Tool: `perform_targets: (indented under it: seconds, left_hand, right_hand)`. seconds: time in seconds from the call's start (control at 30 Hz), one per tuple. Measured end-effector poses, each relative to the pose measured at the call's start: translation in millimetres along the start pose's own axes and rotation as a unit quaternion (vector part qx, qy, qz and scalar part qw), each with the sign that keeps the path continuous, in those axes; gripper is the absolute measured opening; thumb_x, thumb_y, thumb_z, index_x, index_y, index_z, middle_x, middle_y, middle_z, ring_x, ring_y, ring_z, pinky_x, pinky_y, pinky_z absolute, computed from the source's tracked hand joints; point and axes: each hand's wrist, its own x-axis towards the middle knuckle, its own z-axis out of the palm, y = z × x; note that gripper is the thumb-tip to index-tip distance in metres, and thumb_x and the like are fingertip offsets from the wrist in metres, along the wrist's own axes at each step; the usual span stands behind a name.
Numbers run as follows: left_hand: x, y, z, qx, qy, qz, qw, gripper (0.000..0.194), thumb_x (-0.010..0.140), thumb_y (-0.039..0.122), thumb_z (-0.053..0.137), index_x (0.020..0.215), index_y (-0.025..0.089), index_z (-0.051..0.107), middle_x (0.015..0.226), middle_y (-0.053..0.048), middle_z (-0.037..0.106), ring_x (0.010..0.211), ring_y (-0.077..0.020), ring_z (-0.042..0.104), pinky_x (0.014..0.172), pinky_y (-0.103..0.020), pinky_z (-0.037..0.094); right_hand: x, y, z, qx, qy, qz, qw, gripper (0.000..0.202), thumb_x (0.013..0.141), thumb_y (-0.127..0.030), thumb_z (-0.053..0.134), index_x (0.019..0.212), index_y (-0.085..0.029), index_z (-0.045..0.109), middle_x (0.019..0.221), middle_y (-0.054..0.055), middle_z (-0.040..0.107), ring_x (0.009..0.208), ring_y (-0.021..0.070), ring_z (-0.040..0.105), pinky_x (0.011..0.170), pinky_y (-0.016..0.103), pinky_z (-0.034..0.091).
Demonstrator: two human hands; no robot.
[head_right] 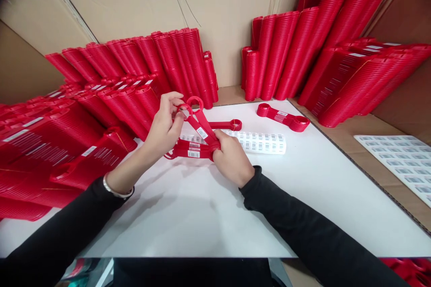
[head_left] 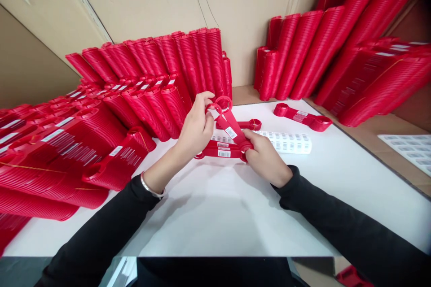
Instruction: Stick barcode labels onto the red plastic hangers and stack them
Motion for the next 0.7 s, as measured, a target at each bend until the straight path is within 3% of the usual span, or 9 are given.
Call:
perform_targets:
  seconds: [0.13,0.27,0.47,0.6,0.7]
  left_hand:
    - [-2,-3,3.9,0.077,-0.029,0.037,0.996,0.031,0.074,0.003,0.038,0.101,0.016,0.047,0.103,-0.007,0.051,0.093,-0.0165,0.050,0.082,-0.030,0.043]
    - [-3,-5,11.9,0.152,-0.102,0.051,0.982,0.013,0.077,0.012,0.043,0.079,0.016,0.056,0.090,-0.006,0.056,0.087,-0.0197,0.050,0.080,-0.033,0.042]
    - [2,-12,27.4,0.153,-0.195,-0.007,0.969,0.026,0.089,0.022,0.035,0.090,0.017,0.061,0.083,-0.006,0.065,0.075,-0.0186,0.059,0.068,-0.029,0.043]
    - [8,-21,38.0,0.141,-0.265,0.022,0.954,0.026,0.081,0.014,0.045,0.100,0.018,0.062,0.103,-0.009,0.063,0.094,-0.0216,0.059,0.077,-0.031,0.046]
    - [8,-26,42.6,0.130,-0.279,0.037,0.951,0.027,0.079,0.012,0.046,0.098,0.017,0.064,0.108,-0.010,0.061,0.099,-0.0224,0.058,0.083,-0.033,0.046]
  right_hand:
    - [4,8,-6,-0.037,0.015,0.007,0.999,0.032,0.059,-0.002,0.035,0.081,-0.018,0.052,0.083,0.004,0.063,0.074,0.0181,0.057,0.064,0.026,0.041]
    - [7,14,-9,-0.069,0.006,0.013,0.998,0.032,0.061,-0.002,0.037,0.083,-0.017,0.054,0.088,0.007,0.065,0.080,0.0193,0.058,0.069,0.027,0.041]
    - [9,18,-8,-0.103,-0.002,0.037,0.994,0.035,0.064,-0.002,0.037,0.088,-0.017,0.056,0.093,0.009,0.067,0.083,0.0209,0.060,0.072,0.027,0.042]
    - [11,22,-9,-0.127,-0.013,0.055,0.990,0.033,0.065,-0.003,0.038,0.087,-0.017,0.057,0.092,0.009,0.067,0.083,0.0218,0.060,0.072,0.027,0.041]
    - [12,23,-9,-0.139,-0.011,0.057,0.989,0.029,0.065,-0.003,0.038,0.083,-0.018,0.056,0.088,0.009,0.067,0.080,0.0215,0.060,0.068,0.027,0.040]
